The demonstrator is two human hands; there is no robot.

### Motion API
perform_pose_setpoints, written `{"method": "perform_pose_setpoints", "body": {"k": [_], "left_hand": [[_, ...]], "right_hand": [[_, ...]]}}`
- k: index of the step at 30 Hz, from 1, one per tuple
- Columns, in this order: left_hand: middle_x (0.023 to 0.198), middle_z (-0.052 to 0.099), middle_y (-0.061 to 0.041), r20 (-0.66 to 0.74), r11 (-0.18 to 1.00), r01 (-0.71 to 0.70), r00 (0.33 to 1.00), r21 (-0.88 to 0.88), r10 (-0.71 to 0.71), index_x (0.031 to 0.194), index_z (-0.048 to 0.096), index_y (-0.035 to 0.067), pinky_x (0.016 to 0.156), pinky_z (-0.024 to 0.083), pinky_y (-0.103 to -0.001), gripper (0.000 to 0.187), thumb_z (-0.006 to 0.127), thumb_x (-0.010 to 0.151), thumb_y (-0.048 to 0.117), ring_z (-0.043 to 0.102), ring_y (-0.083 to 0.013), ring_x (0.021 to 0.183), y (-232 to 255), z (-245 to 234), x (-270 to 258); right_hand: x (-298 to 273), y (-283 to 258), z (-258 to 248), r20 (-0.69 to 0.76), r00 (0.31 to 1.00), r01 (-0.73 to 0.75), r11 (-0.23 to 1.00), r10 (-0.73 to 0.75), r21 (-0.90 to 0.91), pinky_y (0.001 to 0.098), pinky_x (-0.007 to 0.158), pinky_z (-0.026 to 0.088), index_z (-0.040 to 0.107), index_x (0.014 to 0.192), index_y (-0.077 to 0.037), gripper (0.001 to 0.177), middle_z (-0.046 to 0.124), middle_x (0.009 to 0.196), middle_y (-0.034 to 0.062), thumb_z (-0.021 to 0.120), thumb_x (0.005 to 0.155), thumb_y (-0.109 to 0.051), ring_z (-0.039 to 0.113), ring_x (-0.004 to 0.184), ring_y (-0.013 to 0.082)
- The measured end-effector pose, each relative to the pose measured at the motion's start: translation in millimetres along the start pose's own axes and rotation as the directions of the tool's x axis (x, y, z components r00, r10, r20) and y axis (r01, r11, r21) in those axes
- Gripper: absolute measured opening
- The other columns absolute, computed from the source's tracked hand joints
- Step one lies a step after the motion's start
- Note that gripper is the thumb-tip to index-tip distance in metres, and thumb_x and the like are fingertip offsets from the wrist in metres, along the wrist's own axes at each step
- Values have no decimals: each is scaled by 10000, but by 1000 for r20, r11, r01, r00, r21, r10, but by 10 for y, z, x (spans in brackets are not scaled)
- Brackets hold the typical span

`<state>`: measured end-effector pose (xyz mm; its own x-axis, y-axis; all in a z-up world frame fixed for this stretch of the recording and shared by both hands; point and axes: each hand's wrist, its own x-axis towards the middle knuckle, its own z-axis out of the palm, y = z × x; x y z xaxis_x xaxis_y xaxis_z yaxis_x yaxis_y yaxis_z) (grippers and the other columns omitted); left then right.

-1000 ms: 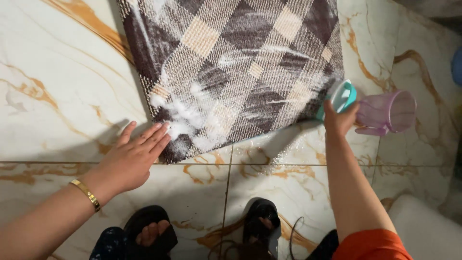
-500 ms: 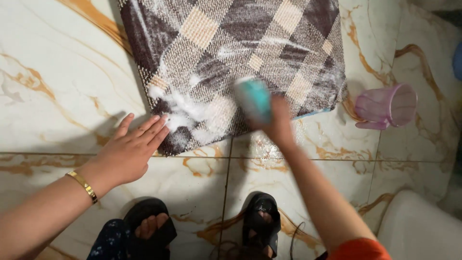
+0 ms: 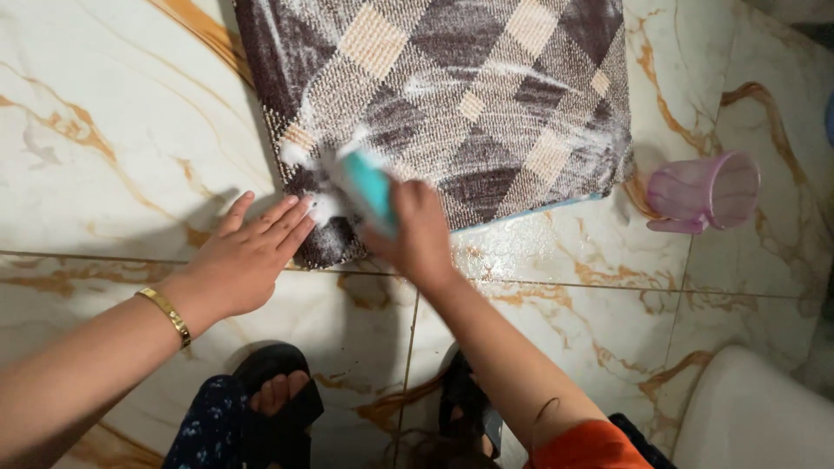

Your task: Scrubbing a floor mat with soap and a brush on the bathroom floor.

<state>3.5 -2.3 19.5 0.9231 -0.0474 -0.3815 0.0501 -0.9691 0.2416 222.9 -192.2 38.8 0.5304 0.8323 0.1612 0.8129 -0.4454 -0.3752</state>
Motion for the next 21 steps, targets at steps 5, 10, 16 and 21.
{"method": "perform_pose_setpoints", "body": {"k": [5,10,16,21], "left_hand": [[1710,162,-99,-149,999,-16,989,-29,12,1582,276,82,1192,74,-549,719,373,870,69,134,-211,1517,-24,152,-32],[1714,167,-97,-89,1000,-4,996,31,7,1595,263,88,1196,86,-556,745,378,860,65,149,-204,1531,-16,17,-38],[1707,187,-127,-122,999,-38,992,19,40,1581,271,66,1182,130,-558,728,391,863,63,169,-227,1520,-27,103,-34],[1649,215,-138,-182,999,-49,982,21,52,1526,302,43,1189,172,-548,660,408,877,98,199,-249,1522,-26,87,-79]], "right_hand": [[-157,1087,-22,130,991,4,999,-8,33,473,815,490,611,1212,-38,634,622,1013,176,928,714,-269,598,945,359],[-239,2403,-697,-359,770,-499,849,527,176,484,850,555,494,1194,51,627,653,1145,247,889,830,-272,674,997,383],[-178,1170,149,-362,901,-292,952,240,-96,517,810,510,527,1174,28,596,617,1037,237,897,747,-163,610,938,429],[-258,-150,154,44,989,-143,984,139,102,469,869,478,508,1304,31,771,569,1104,194,914,693,-202,543,1021,361]]}}
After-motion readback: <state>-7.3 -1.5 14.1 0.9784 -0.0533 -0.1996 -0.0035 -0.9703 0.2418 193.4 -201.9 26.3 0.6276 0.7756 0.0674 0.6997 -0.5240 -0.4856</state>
